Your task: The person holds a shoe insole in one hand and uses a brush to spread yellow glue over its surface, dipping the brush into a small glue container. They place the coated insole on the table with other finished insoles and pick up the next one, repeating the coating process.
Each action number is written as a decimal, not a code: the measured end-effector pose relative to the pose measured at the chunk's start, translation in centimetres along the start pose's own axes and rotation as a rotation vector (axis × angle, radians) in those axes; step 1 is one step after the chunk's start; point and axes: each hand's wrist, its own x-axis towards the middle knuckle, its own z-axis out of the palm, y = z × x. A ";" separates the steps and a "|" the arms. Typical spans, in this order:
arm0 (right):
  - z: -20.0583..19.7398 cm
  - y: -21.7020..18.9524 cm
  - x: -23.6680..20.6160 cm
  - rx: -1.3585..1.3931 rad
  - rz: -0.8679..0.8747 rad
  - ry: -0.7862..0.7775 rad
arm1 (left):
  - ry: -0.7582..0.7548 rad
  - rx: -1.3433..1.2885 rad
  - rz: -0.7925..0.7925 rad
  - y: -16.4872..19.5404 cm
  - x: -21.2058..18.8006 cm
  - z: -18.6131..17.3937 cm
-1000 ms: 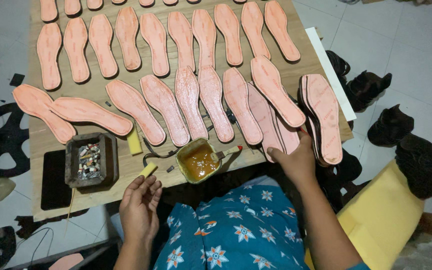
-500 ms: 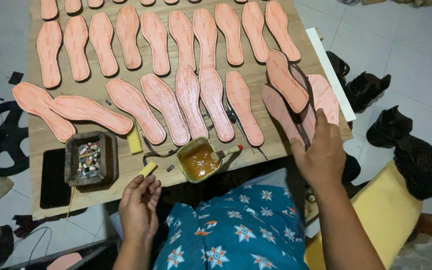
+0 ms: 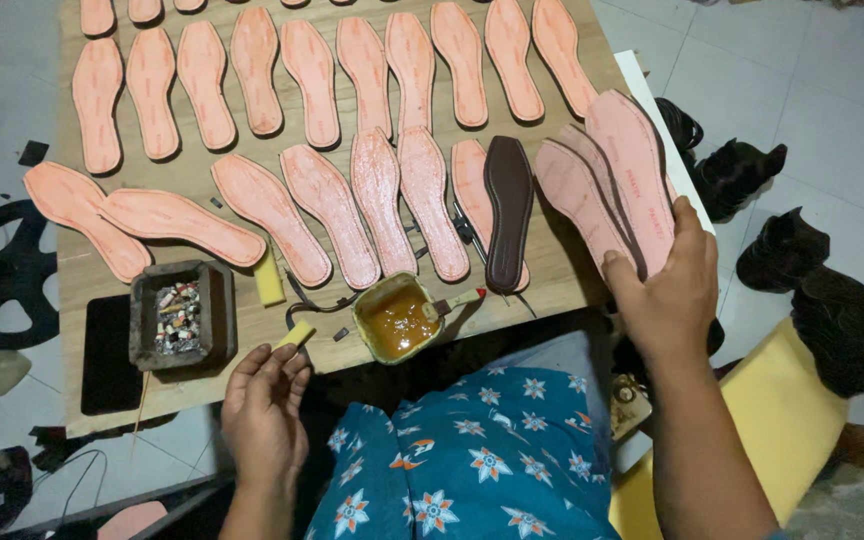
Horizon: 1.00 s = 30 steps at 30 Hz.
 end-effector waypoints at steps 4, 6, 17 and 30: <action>0.3 -1.0 -1.8 0.363 0.049 0.084 | -0.078 0.097 0.214 1.8 -1.7 1.5; 0.3 -1.9 -2.8 0.746 0.166 -0.011 | -0.229 0.099 0.268 3.0 -3.1 2.5; 0.9 -8.7 -8.9 1.013 -0.188 -0.827 | -0.468 -0.238 -0.209 2.6 -6.3 5.7; 10.8 -1.6 -3.4 0.146 -0.210 -0.301 | -0.194 -0.261 0.012 3.5 -5.6 0.8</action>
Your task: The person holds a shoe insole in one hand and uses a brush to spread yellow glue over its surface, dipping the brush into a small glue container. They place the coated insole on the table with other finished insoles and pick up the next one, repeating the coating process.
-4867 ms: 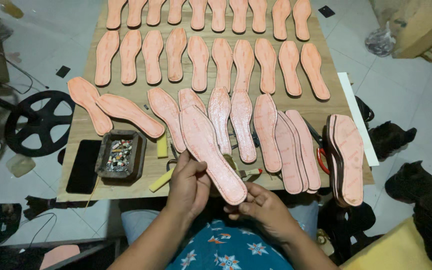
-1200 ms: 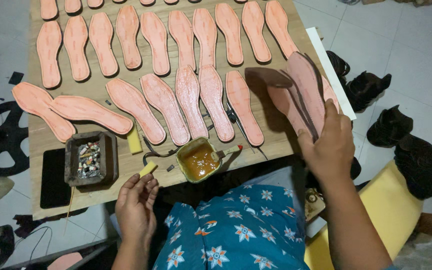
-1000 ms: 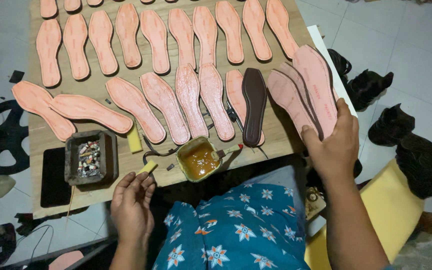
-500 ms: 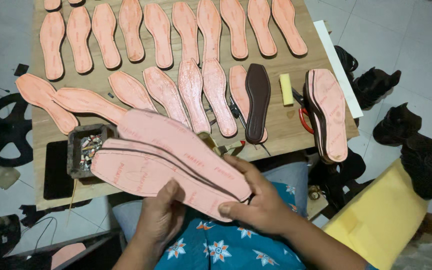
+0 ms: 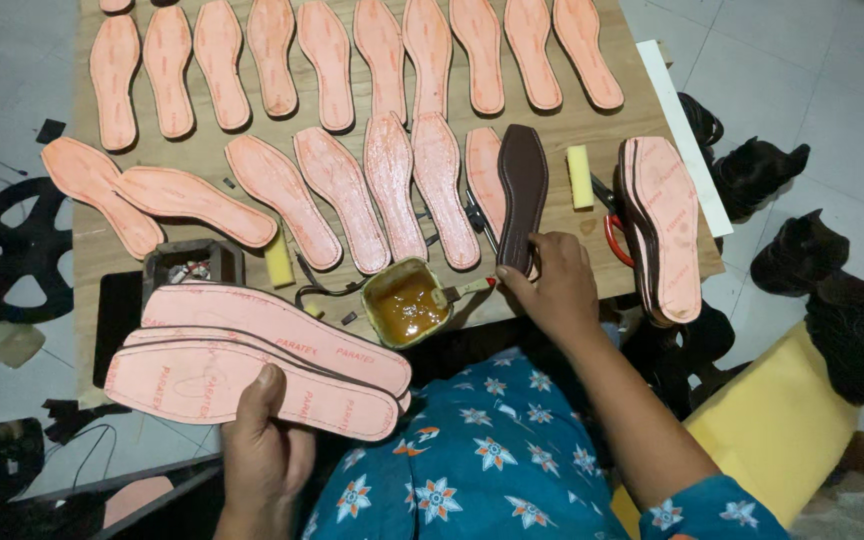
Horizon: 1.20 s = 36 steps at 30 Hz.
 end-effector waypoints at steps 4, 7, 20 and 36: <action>1.1 0.0 0.8 -0.056 0.035 -0.009 | 0.039 0.042 0.010 -0.2 -0.1 -0.4; 1.5 -0.1 1.2 -0.057 0.063 -0.013 | 0.049 0.047 0.017 -0.3 -0.1 -0.6; 1.4 5.6 0.9 0.702 0.311 0.046 | 0.099 0.083 -0.031 -0.5 0.3 0.0; 0.3 8.6 1.2 0.286 0.242 0.088 | 0.009 -0.022 -0.105 -1.1 1.2 -3.0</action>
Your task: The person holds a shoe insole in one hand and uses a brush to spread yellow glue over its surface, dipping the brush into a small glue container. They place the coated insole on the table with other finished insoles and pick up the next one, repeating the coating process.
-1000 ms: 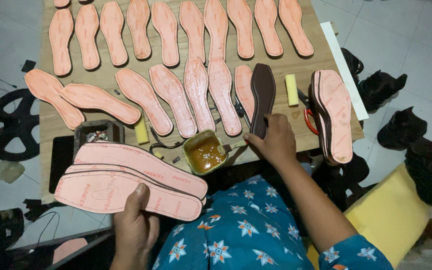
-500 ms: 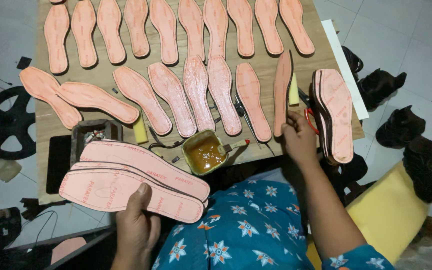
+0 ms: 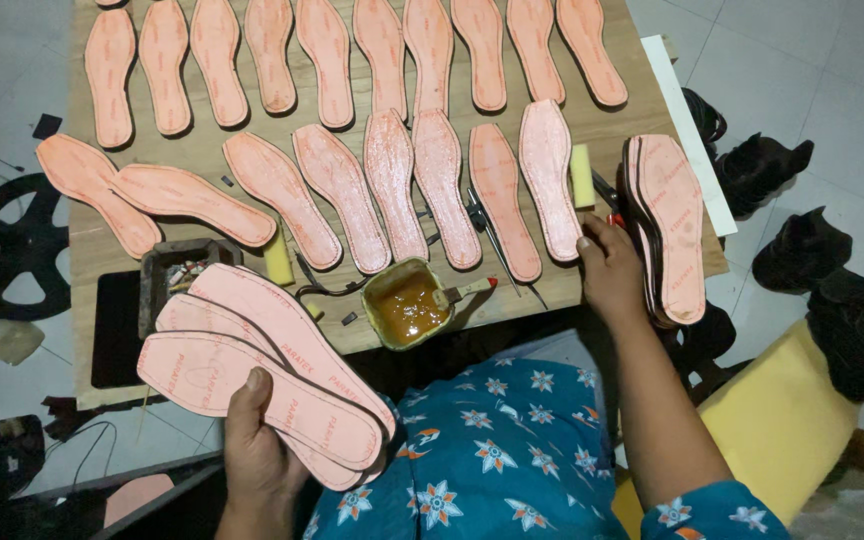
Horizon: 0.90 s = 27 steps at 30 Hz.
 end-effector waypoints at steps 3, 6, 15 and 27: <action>0.6 -0.2 -0.7 -0.001 0.049 0.118 | -0.040 -0.016 -0.022 -0.3 0.0 -1.2; 1.0 -0.4 -1.5 0.058 0.082 0.186 | -0.098 -0.022 -0.028 -0.4 -0.3 -1.7; 1.3 -4.7 -5.2 -0.148 0.086 0.034 | -0.348 -0.006 -0.065 2.0 -2.3 3.4; 4.4 -4.9 -4.9 -0.220 -0.193 0.053 | -0.351 -0.060 -0.061 2.2 -3.1 3.9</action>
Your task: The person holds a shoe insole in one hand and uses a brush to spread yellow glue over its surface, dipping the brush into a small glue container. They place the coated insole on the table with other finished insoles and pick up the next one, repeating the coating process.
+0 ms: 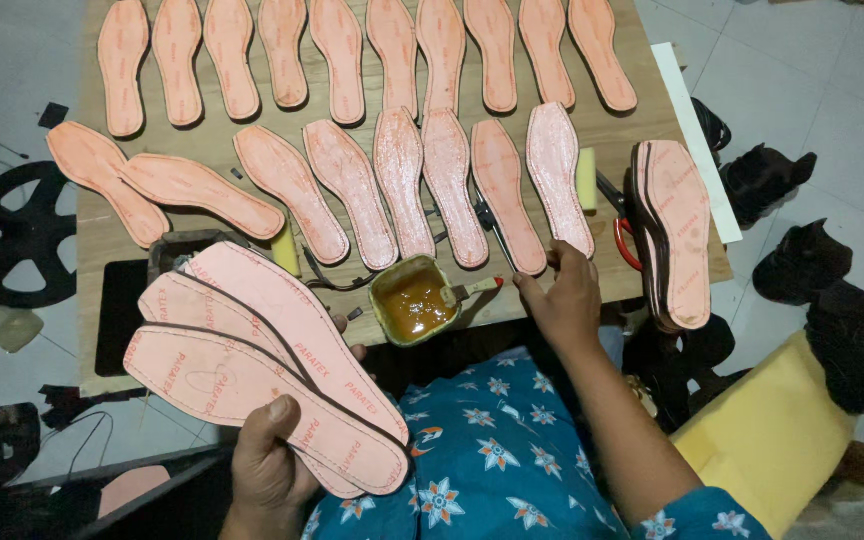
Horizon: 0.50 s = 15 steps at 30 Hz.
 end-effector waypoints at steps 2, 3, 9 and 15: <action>0.2 0.2 0.0 0.037 0.051 -0.017 | -0.004 -0.027 -0.009 0.0 -0.2 -0.7; 0.2 0.2 -0.1 0.016 0.053 -0.018 | -0.011 -0.026 0.002 -0.1 -0.2 -0.9; -0.8 -1.2 -0.4 0.100 0.083 0.019 | 0.018 0.057 0.035 -0.1 -0.2 -2.3; -4.4 -6.1 -1.4 0.565 0.183 -0.328 | 0.121 0.202 -0.075 0.4 0.5 -1.5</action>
